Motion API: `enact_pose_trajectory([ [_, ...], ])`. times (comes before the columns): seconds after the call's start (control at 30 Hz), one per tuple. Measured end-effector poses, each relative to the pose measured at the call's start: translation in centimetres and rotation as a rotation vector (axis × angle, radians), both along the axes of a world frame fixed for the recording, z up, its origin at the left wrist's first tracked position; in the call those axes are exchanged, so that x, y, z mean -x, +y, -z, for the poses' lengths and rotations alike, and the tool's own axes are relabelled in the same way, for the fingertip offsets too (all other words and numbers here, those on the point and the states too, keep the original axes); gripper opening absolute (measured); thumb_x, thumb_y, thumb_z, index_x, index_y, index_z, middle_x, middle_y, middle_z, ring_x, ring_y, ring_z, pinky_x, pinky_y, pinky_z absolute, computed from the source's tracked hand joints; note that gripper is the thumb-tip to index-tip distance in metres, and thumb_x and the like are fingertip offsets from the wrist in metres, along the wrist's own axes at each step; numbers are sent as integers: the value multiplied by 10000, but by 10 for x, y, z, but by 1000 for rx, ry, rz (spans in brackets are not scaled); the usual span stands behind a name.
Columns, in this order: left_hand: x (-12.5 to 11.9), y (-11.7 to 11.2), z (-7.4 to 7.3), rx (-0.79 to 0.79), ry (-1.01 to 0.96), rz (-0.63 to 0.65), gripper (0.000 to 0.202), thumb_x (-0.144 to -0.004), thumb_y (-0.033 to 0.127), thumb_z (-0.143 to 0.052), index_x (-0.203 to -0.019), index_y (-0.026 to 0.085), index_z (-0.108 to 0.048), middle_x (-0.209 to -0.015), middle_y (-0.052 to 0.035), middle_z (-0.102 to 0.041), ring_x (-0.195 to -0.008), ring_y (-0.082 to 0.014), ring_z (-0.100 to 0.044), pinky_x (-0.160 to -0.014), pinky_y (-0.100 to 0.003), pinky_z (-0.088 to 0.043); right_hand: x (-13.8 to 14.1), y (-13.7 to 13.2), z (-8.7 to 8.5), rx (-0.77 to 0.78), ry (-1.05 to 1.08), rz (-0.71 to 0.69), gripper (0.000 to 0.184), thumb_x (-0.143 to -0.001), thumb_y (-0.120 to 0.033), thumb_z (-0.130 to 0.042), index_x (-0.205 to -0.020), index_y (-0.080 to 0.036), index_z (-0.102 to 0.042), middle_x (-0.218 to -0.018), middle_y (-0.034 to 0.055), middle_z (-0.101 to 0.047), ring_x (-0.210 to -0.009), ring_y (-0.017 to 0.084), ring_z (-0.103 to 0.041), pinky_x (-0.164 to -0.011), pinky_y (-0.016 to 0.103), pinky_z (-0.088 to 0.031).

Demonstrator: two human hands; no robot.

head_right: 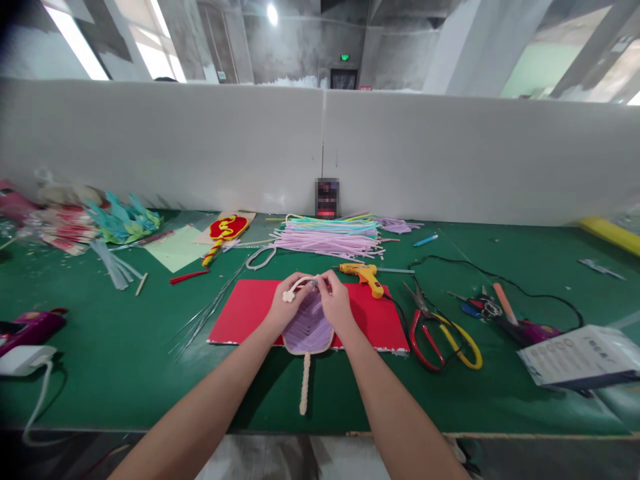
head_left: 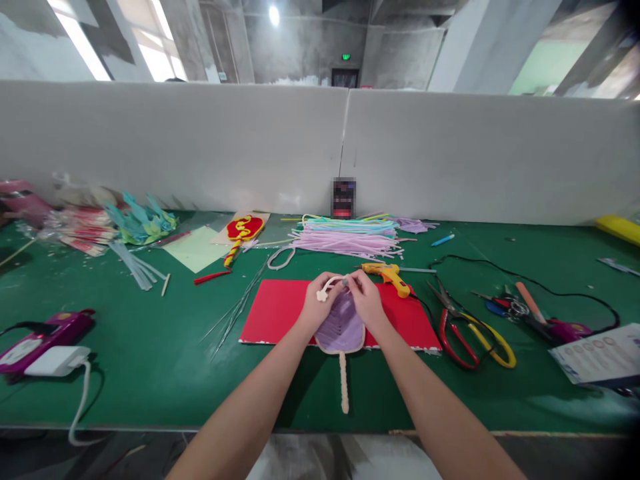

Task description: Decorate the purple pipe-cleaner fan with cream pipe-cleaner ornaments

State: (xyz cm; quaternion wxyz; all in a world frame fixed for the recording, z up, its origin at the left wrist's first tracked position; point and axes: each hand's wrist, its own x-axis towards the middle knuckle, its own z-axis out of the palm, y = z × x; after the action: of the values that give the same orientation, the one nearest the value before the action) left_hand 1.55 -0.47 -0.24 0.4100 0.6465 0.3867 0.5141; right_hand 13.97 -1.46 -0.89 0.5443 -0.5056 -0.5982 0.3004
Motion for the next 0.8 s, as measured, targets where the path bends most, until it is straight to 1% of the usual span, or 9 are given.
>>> enact_pose_trajectory([
  [0.07, 0, 1, 2, 25, -17, 23, 149, -753, 280, -567, -833, 159, -599, -799, -37, -629, -737, -140, -578, -669, -235, -441, -1, 1, 1, 13, 18, 9, 240, -814, -414, -439, -673, -222, -469, -615, -26, -487, -598, 144, -470, -572, 250, -358],
  [0.23, 0, 3, 7, 52, -37, 24, 163, -741, 301, -577, -796, 148, -590, -731, -30, -610, -658, -129, -554, -603, -230, -424, -1, 4, 4, 59, 65, -15, 261, -795, -437, -465, -649, -221, -463, -576, -31, -473, -571, 143, -467, -553, 255, -357],
  [0.4, 1, -1, 2, 27, -18, 8, 193, -741, 331, -571, -748, 138, -582, -665, -22, -587, -603, -129, -531, -563, -235, -406, -2, 4, 4, 96, 165, -91, 277, -783, -430, -495, -610, -218, -450, -518, -38, -492, -522, 135, -474, -543, 259, -359],
  [0.53, 1, -3, 0, -20, 16, -8, 190, -752, 323, -559, -747, 133, -574, -676, -21, -579, -615, -123, -525, -570, -225, -401, -3, 5, 3, 112, 217, -127, 279, -773, -430, -511, -604, -215, -455, -511, -41, -494, -516, 129, -470, -544, 258, -360],
  [0.67, 0, -2, 2, -66, 32, -18, 183, -782, 315, -526, -789, 139, -577, -720, -16, -576, -657, -113, -520, -599, -209, -393, -2, 5, 3, 100, 215, -111, 267, -772, -422, -513, -611, -215, -463, -521, -45, -482, -519, 127, -465, -545, 256, -355],
  [0.8, -2, -1, 3, 3, 17, -89, 204, -809, 299, -481, -704, 143, -559, -654, 3, -553, -623, -101, -495, -583, -198, -374, 0, 4, 4, 75, 160, -84, 242, -788, -399, -501, -634, -216, -467, -539, -42, -487, -539, 134, -481, -560, 258, -363],
])
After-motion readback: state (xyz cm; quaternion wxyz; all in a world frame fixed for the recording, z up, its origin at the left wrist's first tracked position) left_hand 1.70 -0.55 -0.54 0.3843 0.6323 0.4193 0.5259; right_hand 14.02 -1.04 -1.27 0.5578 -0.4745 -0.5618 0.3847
